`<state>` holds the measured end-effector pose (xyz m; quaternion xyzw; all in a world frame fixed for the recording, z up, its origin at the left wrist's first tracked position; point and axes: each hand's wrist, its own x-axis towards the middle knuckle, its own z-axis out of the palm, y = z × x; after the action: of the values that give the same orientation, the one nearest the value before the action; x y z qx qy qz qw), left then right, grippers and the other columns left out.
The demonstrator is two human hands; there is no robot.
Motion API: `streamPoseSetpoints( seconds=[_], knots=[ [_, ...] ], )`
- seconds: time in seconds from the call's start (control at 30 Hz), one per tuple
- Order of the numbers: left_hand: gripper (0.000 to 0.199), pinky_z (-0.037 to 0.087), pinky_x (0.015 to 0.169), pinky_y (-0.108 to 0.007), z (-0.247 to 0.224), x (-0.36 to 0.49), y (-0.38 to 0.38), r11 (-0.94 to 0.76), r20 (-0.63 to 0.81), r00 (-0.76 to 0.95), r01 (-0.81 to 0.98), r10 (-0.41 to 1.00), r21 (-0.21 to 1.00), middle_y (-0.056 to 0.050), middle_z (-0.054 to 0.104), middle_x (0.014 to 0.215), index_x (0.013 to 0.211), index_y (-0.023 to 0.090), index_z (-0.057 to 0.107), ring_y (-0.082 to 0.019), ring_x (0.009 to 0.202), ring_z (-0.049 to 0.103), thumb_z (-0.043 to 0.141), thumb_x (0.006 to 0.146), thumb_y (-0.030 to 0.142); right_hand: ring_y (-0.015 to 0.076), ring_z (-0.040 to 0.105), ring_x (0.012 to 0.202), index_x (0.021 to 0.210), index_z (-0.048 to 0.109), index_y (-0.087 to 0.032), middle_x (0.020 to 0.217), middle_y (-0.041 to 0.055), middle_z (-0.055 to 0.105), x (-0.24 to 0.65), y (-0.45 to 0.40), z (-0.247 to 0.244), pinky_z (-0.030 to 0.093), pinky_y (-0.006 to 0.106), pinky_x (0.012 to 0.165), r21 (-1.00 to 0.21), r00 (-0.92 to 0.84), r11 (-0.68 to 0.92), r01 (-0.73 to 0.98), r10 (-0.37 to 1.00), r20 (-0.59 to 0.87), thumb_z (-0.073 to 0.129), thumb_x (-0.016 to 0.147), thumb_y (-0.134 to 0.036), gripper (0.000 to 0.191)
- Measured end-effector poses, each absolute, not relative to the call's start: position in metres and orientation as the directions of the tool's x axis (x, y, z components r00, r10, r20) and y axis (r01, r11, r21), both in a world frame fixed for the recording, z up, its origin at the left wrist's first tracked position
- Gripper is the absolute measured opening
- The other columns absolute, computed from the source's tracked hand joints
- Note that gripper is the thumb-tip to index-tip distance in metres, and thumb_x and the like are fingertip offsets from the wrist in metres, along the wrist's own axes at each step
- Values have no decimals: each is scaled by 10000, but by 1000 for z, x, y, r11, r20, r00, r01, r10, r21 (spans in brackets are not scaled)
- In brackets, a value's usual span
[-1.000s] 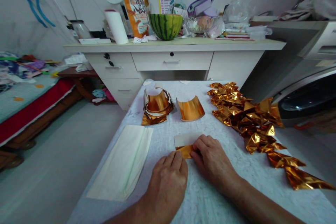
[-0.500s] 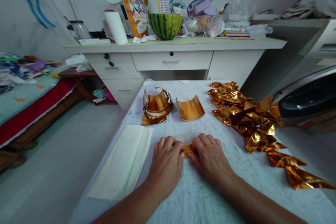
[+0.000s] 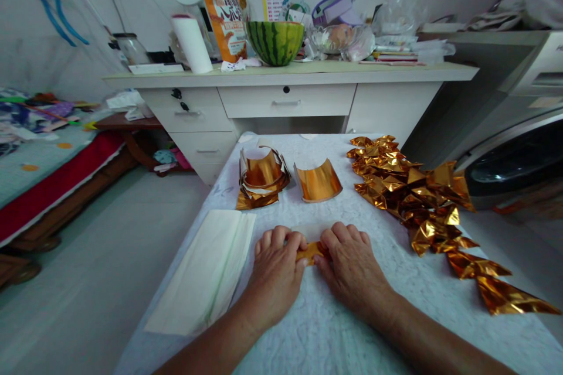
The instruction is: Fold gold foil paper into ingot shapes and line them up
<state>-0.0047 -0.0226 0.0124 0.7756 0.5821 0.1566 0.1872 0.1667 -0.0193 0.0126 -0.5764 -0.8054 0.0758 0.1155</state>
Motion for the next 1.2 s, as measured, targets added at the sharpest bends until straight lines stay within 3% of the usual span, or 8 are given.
streamPoseSetpoints(
  seconds=[0.1, 0.27, 0.7, 0.93, 1.07, 1.2],
  knots=[
    [183, 364, 864, -375, 15, -8, -21, -254, 15, 283, 835, 959, 488, -17, 514, 1044, 984, 258, 560, -225, 1011, 455, 547, 841, 145, 247, 473, 870, 884, 576, -224, 933, 54, 552, 169, -19, 13, 330, 374, 757, -289, -305, 317, 903, 948, 86, 577, 861, -248, 32],
    [173, 363, 875, -376, 17, -15, -19, -259, -14, 307, 826, 952, 501, -7, 516, 1051, 969, 273, 569, -220, 1009, 462, 557, 839, 159, 239, 467, 874, 934, 593, -246, 966, 51, 545, 180, -17, 12, 332, 372, 768, -336, -293, 308, 890, 951, 98, 572, 855, -227, 84],
    [208, 345, 880, -369, 15, -20, -16, -260, -50, 334, 812, 941, 523, -9, 511, 1069, 996, 294, 577, -227, 1026, 445, 537, 828, 178, 269, 479, 915, 1130, 586, -278, 1052, 77, 543, 214, -12, 9, 369, 419, 804, -293, -307, 314, 903, 949, 70, 552, 855, -225, 282],
    [245, 342, 885, -379, 18, -21, -17, -253, -74, 345, 802, 936, 541, -17, 511, 1069, 995, 285, 579, -233, 1028, 440, 514, 814, 133, 265, 502, 925, 1147, 575, -286, 1074, 76, 561, 226, -9, 6, 379, 418, 805, -261, -335, 347, 901, 938, 93, 537, 853, -193, 310],
    [279, 344, 881, -380, 18, -22, -16, -264, -68, 356, 796, 932, 545, -17, 510, 1071, 1000, 278, 575, -233, 1028, 436, 496, 799, 102, 267, 497, 949, 1116, 551, -242, 1078, 85, 565, 229, -9, 6, 384, 413, 815, -320, -341, 363, 875, 932, 123, 546, 841, -197, 279],
    [326, 348, 874, -377, 18, -23, -17, -278, -50, 366, 782, 929, 558, -15, 514, 1075, 1007, 268, 567, -228, 1024, 435, 468, 779, 57, 251, 496, 913, 1027, 532, -203, 995, 80, 576, 231, -6, 10, 385, 400, 791, -467, -298, 304, 831, 951, 89, 496, 853, -195, 178]
  ],
)
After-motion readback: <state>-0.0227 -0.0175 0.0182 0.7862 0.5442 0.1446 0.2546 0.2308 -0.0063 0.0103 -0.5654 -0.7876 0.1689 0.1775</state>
